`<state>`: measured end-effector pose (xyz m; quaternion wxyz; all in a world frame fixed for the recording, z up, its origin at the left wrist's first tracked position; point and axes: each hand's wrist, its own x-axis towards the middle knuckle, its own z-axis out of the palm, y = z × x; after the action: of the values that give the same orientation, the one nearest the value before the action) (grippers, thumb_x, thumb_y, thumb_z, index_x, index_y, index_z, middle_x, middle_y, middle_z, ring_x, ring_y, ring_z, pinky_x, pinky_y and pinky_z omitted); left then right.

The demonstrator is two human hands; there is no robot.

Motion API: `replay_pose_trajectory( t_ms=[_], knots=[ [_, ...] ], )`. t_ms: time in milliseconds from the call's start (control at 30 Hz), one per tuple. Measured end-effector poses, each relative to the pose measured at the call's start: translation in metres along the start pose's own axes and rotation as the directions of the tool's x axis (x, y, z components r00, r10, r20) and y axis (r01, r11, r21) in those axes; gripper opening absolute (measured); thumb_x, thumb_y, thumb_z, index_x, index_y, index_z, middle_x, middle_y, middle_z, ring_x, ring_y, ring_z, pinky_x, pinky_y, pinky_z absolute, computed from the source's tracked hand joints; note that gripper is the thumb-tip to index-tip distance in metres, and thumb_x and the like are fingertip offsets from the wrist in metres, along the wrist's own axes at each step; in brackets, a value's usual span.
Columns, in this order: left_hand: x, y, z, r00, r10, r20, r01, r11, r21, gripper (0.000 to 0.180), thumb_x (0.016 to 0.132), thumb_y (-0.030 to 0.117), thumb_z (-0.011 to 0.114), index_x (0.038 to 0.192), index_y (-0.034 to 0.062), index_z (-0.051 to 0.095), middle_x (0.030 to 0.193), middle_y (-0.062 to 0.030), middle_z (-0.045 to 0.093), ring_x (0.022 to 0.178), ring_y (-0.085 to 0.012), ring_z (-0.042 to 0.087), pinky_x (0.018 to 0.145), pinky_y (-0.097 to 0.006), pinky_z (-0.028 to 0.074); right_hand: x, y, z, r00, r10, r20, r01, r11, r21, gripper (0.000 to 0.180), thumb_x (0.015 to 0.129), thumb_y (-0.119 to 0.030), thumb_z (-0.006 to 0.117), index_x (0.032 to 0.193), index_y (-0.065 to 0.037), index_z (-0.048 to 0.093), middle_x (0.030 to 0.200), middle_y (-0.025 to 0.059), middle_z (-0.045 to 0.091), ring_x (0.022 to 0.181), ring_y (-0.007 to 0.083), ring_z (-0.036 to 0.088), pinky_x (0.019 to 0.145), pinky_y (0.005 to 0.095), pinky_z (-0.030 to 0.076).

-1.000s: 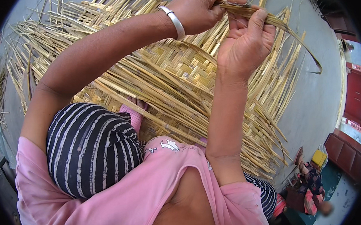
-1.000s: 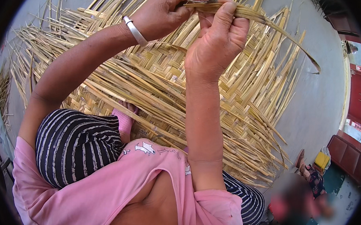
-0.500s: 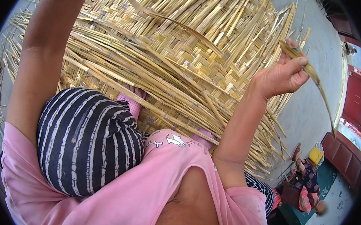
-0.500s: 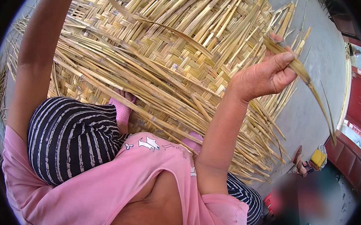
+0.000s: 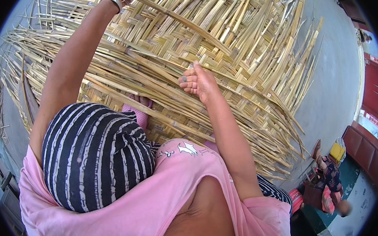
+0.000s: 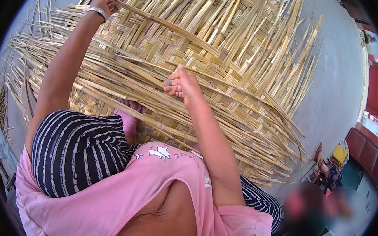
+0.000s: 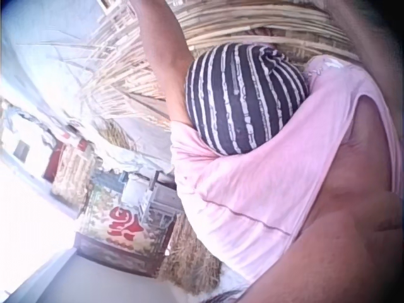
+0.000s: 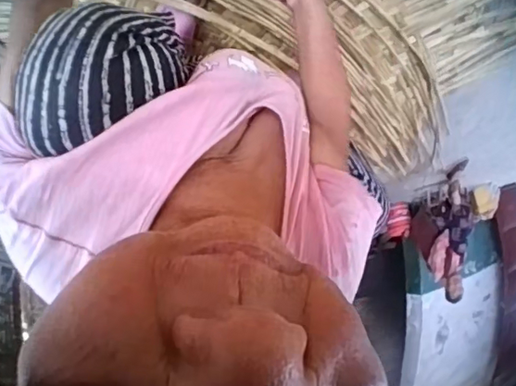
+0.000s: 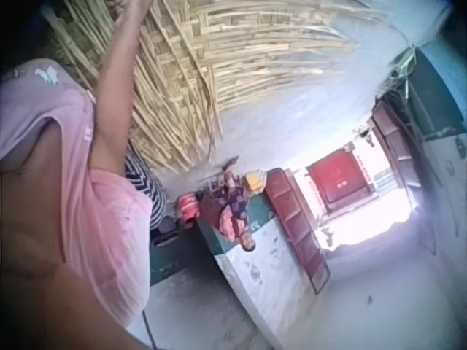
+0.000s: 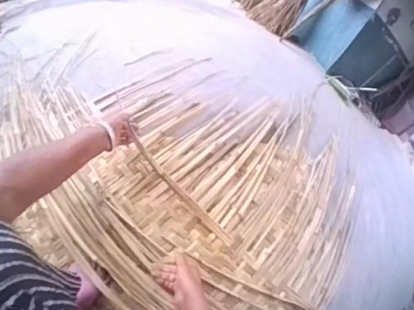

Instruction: The person weaves a mat using dried palm leaves. They interlace the leaves by hand, creating a tight pattern.

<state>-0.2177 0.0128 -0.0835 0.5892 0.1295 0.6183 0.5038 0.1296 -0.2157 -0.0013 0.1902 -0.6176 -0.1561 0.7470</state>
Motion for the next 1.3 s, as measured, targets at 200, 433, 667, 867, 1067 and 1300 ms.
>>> replay_pose_trajectory(
  t_ms=[200, 433, 667, 867, 1067, 1300],
  knots=[
    [-0.026, 0.02, -0.018, 0.999, -0.034, -0.026, 0.032, 0.998, -0.063, 0.027, 0.088, 0.018, 0.043, 0.109, 0.0023, 0.048, 0.093, -0.0156, 0.06, 0.086, -0.0317, 0.063, 0.073, -0.047, 0.05, 0.006, -0.056, -0.014, 0.891, -0.452, -0.026, 0.261, 0.559, -0.787, 0.027, 0.088, -0.029, 0.058, 0.101, -0.004, 0.06, 0.088, 0.0088, 0.066, 0.073, 0.0151, 0.065, 0.061, 0.0263, 0.053],
    [-0.042, 0.04, 0.024, 0.994, 0.084, 0.076, -0.09, 0.994, 0.068, 0.014, 0.084, 0.018, 0.051, 0.087, 0.0048, 0.055, 0.075, -0.0109, 0.061, 0.067, -0.0256, 0.062, 0.063, -0.043, 0.053, 0.047, -0.088, -0.051, 0.766, -0.634, 0.106, 0.115, -0.026, -0.993, 0.039, 0.083, -0.027, 0.062, 0.118, -0.009, 0.056, 0.116, 0.0111, 0.055, 0.103, 0.0271, 0.056, 0.089, 0.0383, 0.046],
    [-0.074, 0.024, 0.096, 0.925, -0.081, 0.372, -0.008, 0.973, 0.233, 0.034, 0.088, 0.031, 0.056, 0.107, 0.0027, 0.054, 0.1, -0.011, 0.061, 0.082, -0.0198, 0.062, 0.074, -0.033, 0.049, 0.045, -0.088, -0.051, 0.707, -0.701, 0.096, 0.188, 0.055, -0.981, 0.017, 0.084, -0.03, 0.061, 0.086, -0.013, 0.062, 0.097, 0.0071, 0.059, 0.077, 0.0254, 0.06, 0.072, 0.0404, 0.048],
    [-0.1, -0.057, 0.16, 0.761, -0.215, 0.612, -0.382, 0.613, 0.692, 0.073, 0.075, 0.032, 0.073, 0.13, -0.0047, 0.041, 0.105, -0.0128, 0.061, 0.084, -0.0159, 0.06, 0.069, -0.027, 0.05, 0.061, -0.082, -0.058, 0.546, -0.838, 0.021, 0.236, 0.13, -0.963, 0.021, 0.081, -0.032, 0.063, 0.084, -0.012, 0.063, 0.076, 0.009, 0.06, 0.07, 0.0274, 0.059, 0.066, 0.0391, 0.046],
    [-0.088, -0.075, 0.183, 0.876, 0.016, 0.481, -0.445, 0.407, 0.798, 0.027, 0.071, 0.019, 0.074, 0.088, 0.0005, 0.063, 0.071, -0.0064, 0.064, 0.068, -0.0164, 0.059, 0.061, -0.028, 0.049, 0.062, -0.088, -0.057, 0.673, -0.701, -0.236, 0.201, 0.48, -0.854, 0.021, 0.078, -0.026, 0.059, 0.089, -0.008, 0.062, 0.074, 0.0138, 0.062, 0.071, 0.0303, 0.061, 0.071, 0.0401, 0.048],
    [-0.094, -0.089, 0.184, 0.819, 0.233, 0.524, -0.528, -0.051, 0.848, 0.021, 0.073, 0.019, 0.059, 0.089, 0.0047, 0.057, 0.087, -0.0169, 0.065, 0.083, -0.0339, 0.061, 0.073, -0.04, 0.049, 0.063, -0.1, -0.058, 0.711, -0.683, -0.167, 0.173, 0.4, -0.9, 0.049, 0.075, -0.025, 0.057, 0.118, 0.0, 0.055, 0.075, 0.016, 0.064, 0.075, 0.0312, 0.063, 0.076, 0.0377, 0.049]
  ],
)
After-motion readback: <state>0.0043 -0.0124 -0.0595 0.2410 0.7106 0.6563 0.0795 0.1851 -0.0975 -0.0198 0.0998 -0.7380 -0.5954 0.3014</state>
